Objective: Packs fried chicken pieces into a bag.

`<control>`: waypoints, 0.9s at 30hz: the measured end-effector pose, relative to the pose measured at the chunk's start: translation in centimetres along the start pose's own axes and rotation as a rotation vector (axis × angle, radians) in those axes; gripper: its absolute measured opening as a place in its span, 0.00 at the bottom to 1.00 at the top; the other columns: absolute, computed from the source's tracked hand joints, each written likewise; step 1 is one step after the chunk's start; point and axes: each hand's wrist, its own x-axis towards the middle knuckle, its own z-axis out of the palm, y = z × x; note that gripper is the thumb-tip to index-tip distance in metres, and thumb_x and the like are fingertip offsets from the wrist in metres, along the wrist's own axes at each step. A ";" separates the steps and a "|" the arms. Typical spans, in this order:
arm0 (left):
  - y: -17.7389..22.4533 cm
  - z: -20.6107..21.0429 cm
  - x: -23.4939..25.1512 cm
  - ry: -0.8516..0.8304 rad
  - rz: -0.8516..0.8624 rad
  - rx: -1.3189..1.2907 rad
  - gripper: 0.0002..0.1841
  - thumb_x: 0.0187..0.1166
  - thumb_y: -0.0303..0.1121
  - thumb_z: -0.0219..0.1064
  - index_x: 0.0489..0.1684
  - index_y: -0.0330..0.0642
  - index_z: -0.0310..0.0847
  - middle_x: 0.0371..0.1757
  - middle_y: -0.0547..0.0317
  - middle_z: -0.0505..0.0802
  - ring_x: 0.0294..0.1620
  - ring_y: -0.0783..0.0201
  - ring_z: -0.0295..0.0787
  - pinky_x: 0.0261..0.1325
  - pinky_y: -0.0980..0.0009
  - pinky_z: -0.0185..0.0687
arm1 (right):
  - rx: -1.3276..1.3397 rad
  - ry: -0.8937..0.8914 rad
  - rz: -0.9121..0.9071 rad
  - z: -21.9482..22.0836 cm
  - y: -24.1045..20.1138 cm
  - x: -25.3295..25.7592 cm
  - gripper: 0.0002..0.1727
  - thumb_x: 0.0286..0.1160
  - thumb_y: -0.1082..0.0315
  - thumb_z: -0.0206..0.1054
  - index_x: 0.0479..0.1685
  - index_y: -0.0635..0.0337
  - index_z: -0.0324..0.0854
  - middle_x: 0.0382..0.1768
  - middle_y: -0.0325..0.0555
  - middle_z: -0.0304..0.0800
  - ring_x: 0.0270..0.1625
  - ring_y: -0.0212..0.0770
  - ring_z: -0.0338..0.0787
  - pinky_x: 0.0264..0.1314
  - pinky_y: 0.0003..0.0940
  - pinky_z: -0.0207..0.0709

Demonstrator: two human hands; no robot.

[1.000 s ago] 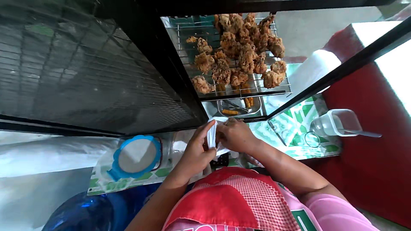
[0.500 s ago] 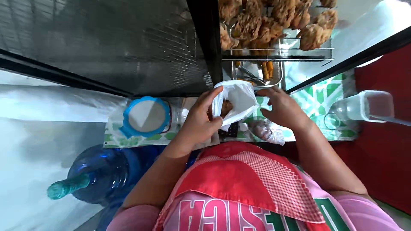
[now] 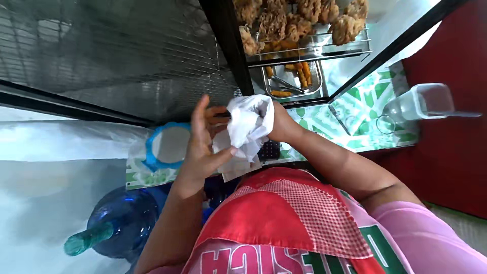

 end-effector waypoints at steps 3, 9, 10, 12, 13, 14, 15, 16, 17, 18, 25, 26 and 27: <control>-1.8 2.5 -1.2 -0.011 -0.179 0.147 0.46 0.46 0.48 0.90 0.69 0.34 0.78 0.60 0.58 0.91 0.64 0.71 0.86 0.69 0.64 0.84 | 0.047 -0.059 0.042 0.9 -3.6 0.5 0.20 0.63 0.70 0.78 0.55 0.71 0.85 0.46 0.54 0.93 0.50 0.38 0.92 0.56 0.39 0.86; 1.2 5.6 0.2 -0.102 -0.691 0.320 0.24 0.72 0.27 0.77 0.66 0.25 0.79 0.61 0.37 0.89 0.65 0.53 0.85 0.74 0.57 0.75 | 0.058 -0.139 0.007 4.6 -6.4 0.0 0.24 0.62 0.77 0.79 0.61 0.68 0.82 0.46 0.54 0.92 0.49 0.43 0.92 0.55 0.44 0.87; 1.4 5.3 0.2 -0.057 -0.696 0.301 0.23 0.72 0.25 0.76 0.64 0.23 0.80 0.59 0.38 0.90 0.61 0.57 0.86 0.70 0.61 0.77 | 0.089 -0.159 0.004 4.4 -6.7 0.2 0.25 0.63 0.78 0.78 0.63 0.68 0.81 0.47 0.54 0.92 0.50 0.41 0.92 0.57 0.42 0.87; 1.3 4.8 -0.1 0.077 -0.563 0.222 0.19 0.70 0.21 0.74 0.57 0.21 0.81 0.52 0.40 0.90 0.53 0.65 0.87 0.63 0.68 0.81 | 0.163 -0.199 -0.040 3.4 -6.7 0.9 0.28 0.63 0.75 0.78 0.67 0.68 0.76 0.49 0.53 0.92 0.51 0.38 0.92 0.59 0.40 0.87; 1.0 4.7 -0.2 0.126 -0.479 0.195 0.17 0.71 0.21 0.72 0.56 0.20 0.82 0.52 0.40 0.91 0.54 0.65 0.86 0.64 0.68 0.80 | 0.189 -0.216 -0.052 2.8 -6.5 1.1 0.32 0.63 0.74 0.79 0.70 0.67 0.73 0.51 0.53 0.91 0.52 0.37 0.92 0.59 0.38 0.88; 0.7 4.7 -0.3 0.150 -0.416 0.164 0.16 0.74 0.22 0.69 0.56 0.20 0.82 0.53 0.40 0.91 0.56 0.66 0.86 0.66 0.68 0.79 | 0.201 -0.216 -0.046 2.2 -6.1 1.1 0.38 0.61 0.72 0.81 0.75 0.65 0.70 0.55 0.54 0.90 0.53 0.37 0.92 0.59 0.38 0.88; 0.3 4.6 -0.3 0.164 -0.361 0.128 0.15 0.76 0.23 0.68 0.57 0.21 0.82 0.53 0.43 0.91 0.57 0.68 0.86 0.66 0.71 0.79 | 0.179 -0.213 -0.006 1.5 -5.5 1.0 0.43 0.58 0.69 0.83 0.80 0.62 0.67 0.61 0.55 0.88 0.55 0.39 0.92 0.59 0.39 0.89; 0.0 4.4 -0.4 0.147 -0.333 0.075 0.15 0.79 0.25 0.67 0.58 0.22 0.81 0.53 0.44 0.91 0.57 0.70 0.86 0.67 0.71 0.79 | 0.125 -0.227 0.059 0.9 -4.9 0.9 0.48 0.55 0.65 0.86 0.83 0.60 0.67 0.68 0.58 0.83 0.59 0.43 0.90 0.61 0.41 0.87; 0.0 4.1 -0.6 0.102 -0.320 0.021 0.17 0.80 0.28 0.66 0.61 0.21 0.79 0.55 0.44 0.90 0.58 0.70 0.85 0.67 0.71 0.79 | 0.077 -0.264 0.118 0.5 -4.3 0.7 0.49 0.53 0.62 0.88 0.82 0.62 0.69 0.72 0.61 0.79 0.65 0.48 0.86 0.65 0.45 0.84; 0.3 3.8 -0.9 0.057 -0.297 -0.033 0.19 0.79 0.30 0.66 0.61 0.21 0.78 0.54 0.46 0.90 0.57 0.72 0.84 0.66 0.74 0.78 | 0.037 -0.322 0.147 0.7 -3.5 0.4 0.46 0.51 0.60 0.89 0.77 0.65 0.74 0.72 0.64 0.78 0.69 0.52 0.84 0.71 0.49 0.81; 3.2 4.0 0.7 -0.355 -0.574 0.292 0.23 0.79 0.37 0.71 0.67 0.30 0.81 0.66 0.42 0.88 0.72 0.57 0.82 0.79 0.57 0.71 | -0.283 -0.296 -0.054 3.3 -4.8 -0.5 0.26 0.71 0.63 0.76 0.65 0.73 0.83 0.62 0.66 0.89 0.70 0.55 0.86 0.79 0.53 0.74; 3.2 4.1 0.8 -0.337 -0.520 0.278 0.23 0.77 0.37 0.73 0.65 0.30 0.82 0.64 0.43 0.89 0.70 0.59 0.83 0.78 0.59 0.72 | -0.251 -0.232 -0.033 3.2 -5.1 -0.8 0.25 0.71 0.66 0.75 0.63 0.74 0.83 0.60 0.64 0.91 0.67 0.50 0.88 0.76 0.48 0.76; 3.0 4.0 0.7 -0.312 -0.455 0.236 0.24 0.75 0.36 0.75 0.64 0.29 0.82 0.62 0.43 0.90 0.68 0.60 0.84 0.77 0.61 0.74 | -0.190 -0.161 0.016 2.8 -5.5 -1.0 0.25 0.70 0.67 0.76 0.64 0.74 0.83 0.59 0.61 0.91 0.66 0.43 0.88 0.75 0.41 0.77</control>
